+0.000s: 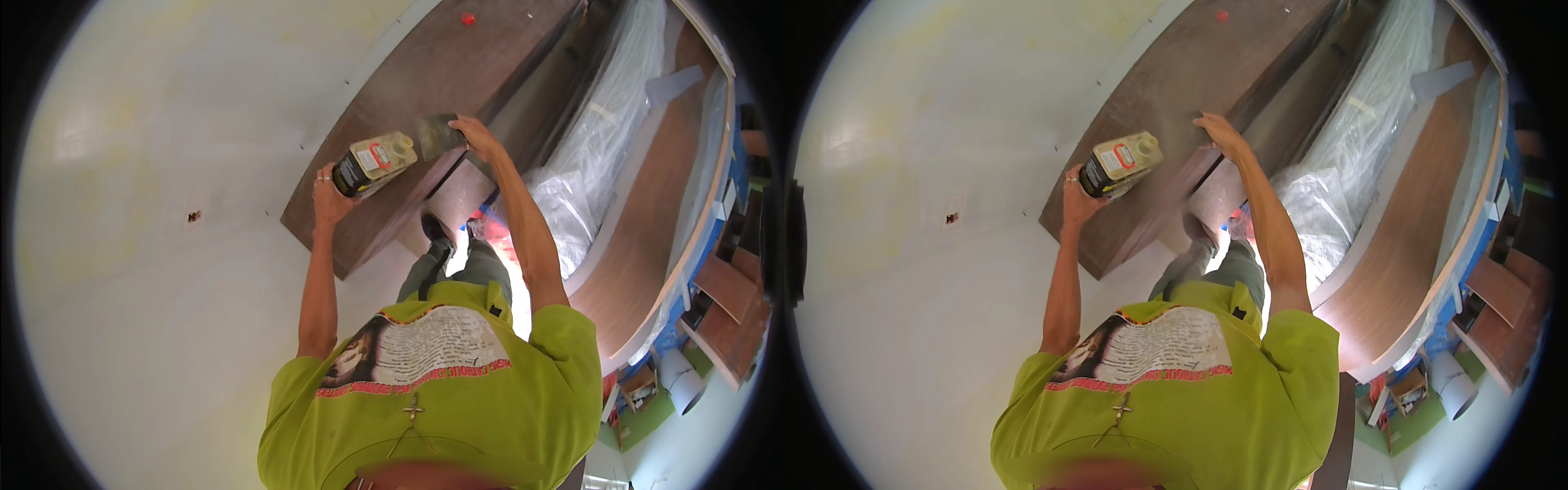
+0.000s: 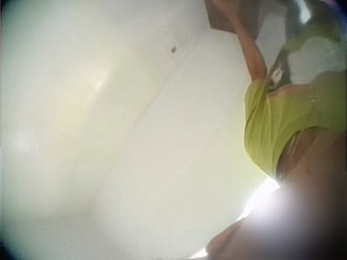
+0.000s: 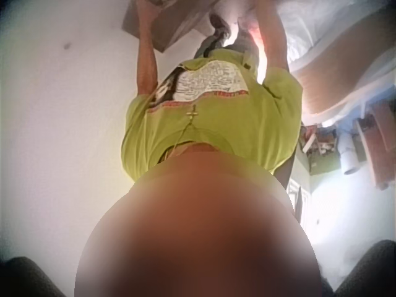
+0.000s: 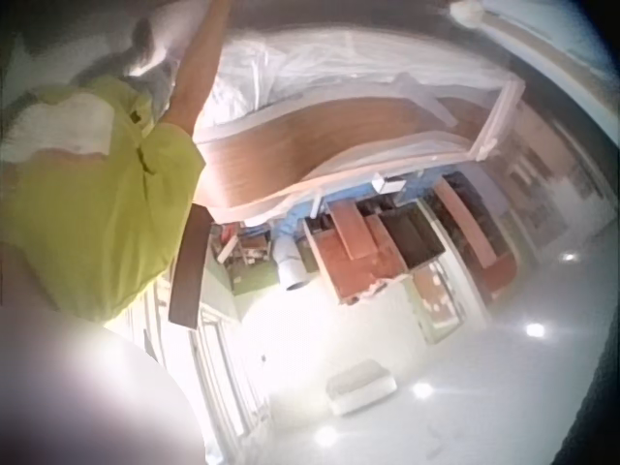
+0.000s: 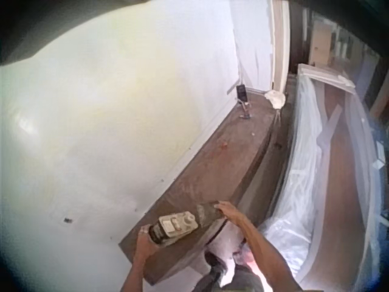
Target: The person pours a yellowish liquid from a plastic bottle onto a putty knife and spreads it onto a white wall in repeated cycles. The person holds the bottle in one hand and the putty knife in the other, repeatedly applying the liquid to different spots on the wall.
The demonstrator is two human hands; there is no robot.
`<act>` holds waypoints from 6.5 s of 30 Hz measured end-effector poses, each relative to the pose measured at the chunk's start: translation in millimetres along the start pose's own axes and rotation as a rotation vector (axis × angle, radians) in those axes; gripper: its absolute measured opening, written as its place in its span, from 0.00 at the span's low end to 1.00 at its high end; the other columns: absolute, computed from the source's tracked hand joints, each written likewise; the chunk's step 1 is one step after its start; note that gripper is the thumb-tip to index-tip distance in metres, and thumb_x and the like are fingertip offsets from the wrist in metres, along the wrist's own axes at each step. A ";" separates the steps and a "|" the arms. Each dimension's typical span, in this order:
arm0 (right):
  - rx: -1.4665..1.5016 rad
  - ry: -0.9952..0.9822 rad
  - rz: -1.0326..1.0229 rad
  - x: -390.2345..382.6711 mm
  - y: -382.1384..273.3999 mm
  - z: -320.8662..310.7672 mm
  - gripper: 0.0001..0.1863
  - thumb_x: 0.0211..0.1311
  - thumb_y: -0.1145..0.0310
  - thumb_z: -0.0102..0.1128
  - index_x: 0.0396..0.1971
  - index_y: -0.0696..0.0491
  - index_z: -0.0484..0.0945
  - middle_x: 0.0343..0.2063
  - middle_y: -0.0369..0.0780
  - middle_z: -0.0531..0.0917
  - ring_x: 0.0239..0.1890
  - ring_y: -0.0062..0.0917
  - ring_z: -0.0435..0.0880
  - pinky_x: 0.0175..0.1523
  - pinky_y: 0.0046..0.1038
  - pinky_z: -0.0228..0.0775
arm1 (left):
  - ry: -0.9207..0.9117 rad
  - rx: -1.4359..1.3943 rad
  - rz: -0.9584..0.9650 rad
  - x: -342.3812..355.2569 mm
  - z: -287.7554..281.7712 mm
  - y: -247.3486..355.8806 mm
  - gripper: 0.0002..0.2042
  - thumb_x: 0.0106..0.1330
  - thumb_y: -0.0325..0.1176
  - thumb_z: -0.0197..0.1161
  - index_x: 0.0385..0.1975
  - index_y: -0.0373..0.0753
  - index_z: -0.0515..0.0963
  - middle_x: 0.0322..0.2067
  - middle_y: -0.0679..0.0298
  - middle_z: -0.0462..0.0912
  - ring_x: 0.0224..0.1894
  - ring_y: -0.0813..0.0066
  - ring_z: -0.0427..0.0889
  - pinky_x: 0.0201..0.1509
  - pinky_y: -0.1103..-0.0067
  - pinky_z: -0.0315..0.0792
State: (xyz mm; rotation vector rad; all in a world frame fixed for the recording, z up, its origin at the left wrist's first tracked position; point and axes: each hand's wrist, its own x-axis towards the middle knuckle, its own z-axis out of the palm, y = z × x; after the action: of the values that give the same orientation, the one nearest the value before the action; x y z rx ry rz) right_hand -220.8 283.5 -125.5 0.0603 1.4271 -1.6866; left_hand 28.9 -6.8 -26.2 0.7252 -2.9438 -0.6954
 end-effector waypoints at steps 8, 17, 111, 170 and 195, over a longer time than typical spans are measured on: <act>0.185 0.304 -0.188 73.4 -35.1 32.8 0.18 0.73 0.61 0.53 0.51 0.58 0.80 0.44 0.41 0.84 0.47 0.28 0.84 0.54 0.38 0.79 | 0.134 -0.083 -0.041 -21.6 3.0 -17.2 0.49 0.33 0.27 0.86 0.62 0.38 0.66 0.55 0.52 0.73 0.60 0.47 0.73 0.67 0.59 0.70; -0.185 0.766 -0.502 227.1 -126.4 157.6 0.17 0.74 0.65 0.51 0.50 0.60 0.81 0.41 0.50 0.85 0.44 0.43 0.84 0.55 0.39 0.74 | 0.205 -0.650 -0.288 -60.0 21.1 -83.0 0.49 0.37 0.22 0.86 0.62 0.33 0.60 0.57 0.53 0.72 0.63 0.61 0.72 0.69 0.68 0.69; -0.010 0.003 0.201 -9.9 138.7 -59.1 0.19 0.72 0.58 0.57 0.59 0.48 0.76 0.49 0.33 0.79 0.51 0.25 0.76 0.53 0.35 0.69 | -0.193 0.445 0.110 -1.8 49.3 59.7 0.46 0.36 0.29 0.83 0.61 0.48 0.68 0.57 0.59 0.73 0.63 0.48 0.73 0.64 0.38 0.64; 0.108 -0.448 -0.002 77.1 -21.5 207.7 0.21 0.74 0.60 0.58 0.60 0.56 0.72 0.54 0.40 0.80 0.58 0.30 0.78 0.58 0.44 0.74 | 0.334 -0.944 -0.441 -186.4 66.8 -168.6 0.43 0.40 0.20 0.82 0.62 0.36 0.68 0.55 0.58 0.80 0.58 0.65 0.80 0.66 0.70 0.73; -0.553 0.707 -0.583 157.1 33.8 304.0 0.16 0.70 0.70 0.55 0.51 0.66 0.76 0.44 0.53 0.83 0.42 0.39 0.84 0.47 0.41 0.80 | 0.209 -0.941 -0.562 -219.3 89.8 -182.0 0.32 0.52 0.29 0.82 0.59 0.36 0.77 0.55 0.61 0.84 0.56 0.70 0.82 0.64 0.71 0.75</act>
State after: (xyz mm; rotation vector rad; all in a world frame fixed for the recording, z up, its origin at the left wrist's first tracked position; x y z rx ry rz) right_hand -145.3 -51.8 -136.7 -0.0878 2.6050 -1.7211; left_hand 291.3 -15.3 -168.8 1.3359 -1.8352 -1.7022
